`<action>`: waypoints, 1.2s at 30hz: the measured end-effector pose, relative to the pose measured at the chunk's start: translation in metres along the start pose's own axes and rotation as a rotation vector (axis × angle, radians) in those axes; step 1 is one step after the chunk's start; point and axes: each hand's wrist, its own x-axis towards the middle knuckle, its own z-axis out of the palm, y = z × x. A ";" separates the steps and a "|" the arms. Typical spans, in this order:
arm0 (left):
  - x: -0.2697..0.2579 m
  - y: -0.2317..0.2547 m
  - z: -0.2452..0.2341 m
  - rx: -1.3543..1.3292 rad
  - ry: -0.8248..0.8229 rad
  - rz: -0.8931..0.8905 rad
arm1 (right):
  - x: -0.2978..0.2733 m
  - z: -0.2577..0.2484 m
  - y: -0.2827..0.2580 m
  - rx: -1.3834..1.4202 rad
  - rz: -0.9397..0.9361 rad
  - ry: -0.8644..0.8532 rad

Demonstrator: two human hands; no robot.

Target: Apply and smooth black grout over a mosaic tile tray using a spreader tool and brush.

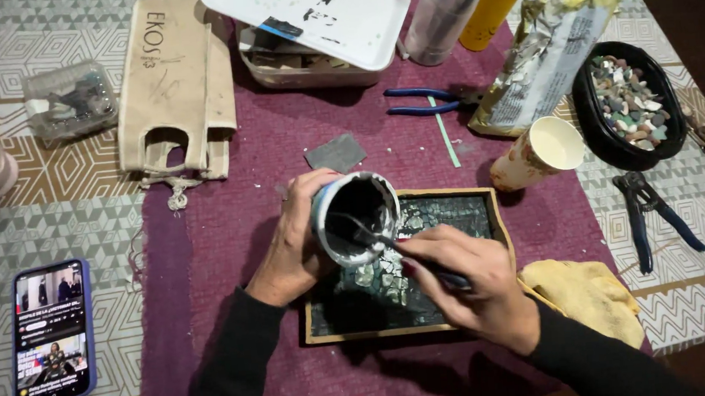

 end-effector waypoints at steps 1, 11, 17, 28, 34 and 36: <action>-0.001 0.000 0.000 -0.001 -0.004 0.002 | 0.004 0.001 0.000 -0.001 0.003 0.004; 0.001 -0.010 -0.001 -0.038 -0.005 0.028 | 0.024 -0.004 0.004 -0.066 -0.185 0.041; 0.002 -0.012 0.002 0.012 -0.005 0.050 | 0.019 -0.004 0.016 0.022 -0.214 -0.082; 0.002 -0.017 -0.001 -0.067 -0.041 0.025 | 0.019 -0.003 0.014 0.130 -0.175 -0.107; 0.000 -0.015 0.000 -0.068 -0.076 0.031 | 0.025 -0.003 0.013 -0.073 -0.206 -0.060; -0.001 -0.015 0.000 -0.037 -0.056 0.035 | 0.030 -0.005 0.011 -0.025 -0.199 -0.089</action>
